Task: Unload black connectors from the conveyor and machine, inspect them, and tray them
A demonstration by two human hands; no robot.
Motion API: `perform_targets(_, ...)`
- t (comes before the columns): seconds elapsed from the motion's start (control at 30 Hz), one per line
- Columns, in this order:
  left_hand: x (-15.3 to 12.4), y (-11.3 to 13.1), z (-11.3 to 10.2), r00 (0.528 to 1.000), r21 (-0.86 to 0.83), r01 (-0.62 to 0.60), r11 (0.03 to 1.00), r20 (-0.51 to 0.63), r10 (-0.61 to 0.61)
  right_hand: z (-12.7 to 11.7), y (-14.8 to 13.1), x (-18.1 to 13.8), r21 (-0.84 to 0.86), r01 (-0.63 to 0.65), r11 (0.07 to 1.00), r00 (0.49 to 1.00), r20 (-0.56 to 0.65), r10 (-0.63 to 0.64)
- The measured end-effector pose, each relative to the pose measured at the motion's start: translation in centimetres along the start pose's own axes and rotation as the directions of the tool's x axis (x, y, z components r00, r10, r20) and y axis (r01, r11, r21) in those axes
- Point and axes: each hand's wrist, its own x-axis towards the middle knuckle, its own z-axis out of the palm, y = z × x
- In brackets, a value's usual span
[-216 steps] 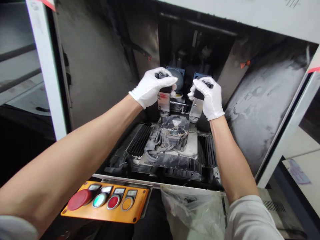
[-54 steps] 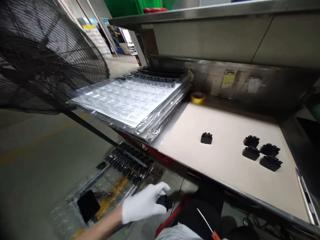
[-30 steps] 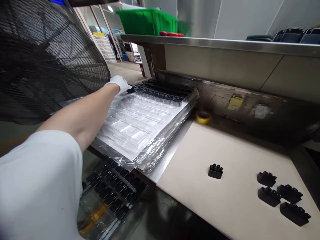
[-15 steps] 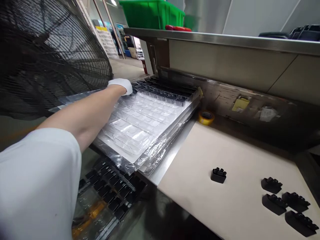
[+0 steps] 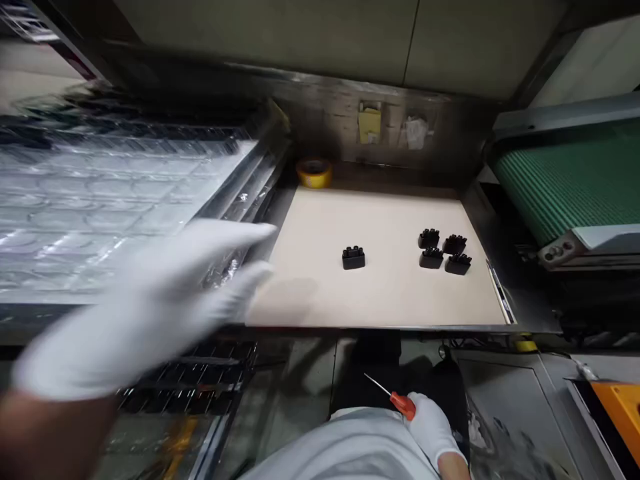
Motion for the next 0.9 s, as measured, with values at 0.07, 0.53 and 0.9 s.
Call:
perform_targets(0.07,1.0,3.7,7.0,0.988,0.007,0.063,0.998,0.144,-0.064,0.8,1.4,0.7,0.009,0.013,1.000,1.000,0.025,-0.014)
perform_targets(0.53,-6.0,6.8,19.8,0.939,-0.063,0.345,0.937,0.006,-0.345,0.8,7.6,-1.9,0.175,0.052,0.983,0.982,-0.186,-0.019)
perform_targets(0.9,-13.6,16.5,19.0,0.438,-0.097,0.885,0.455,0.503,-0.745,-2.8,3.8,-6.1,-0.157,0.152,0.976,0.977,-0.123,-0.172)
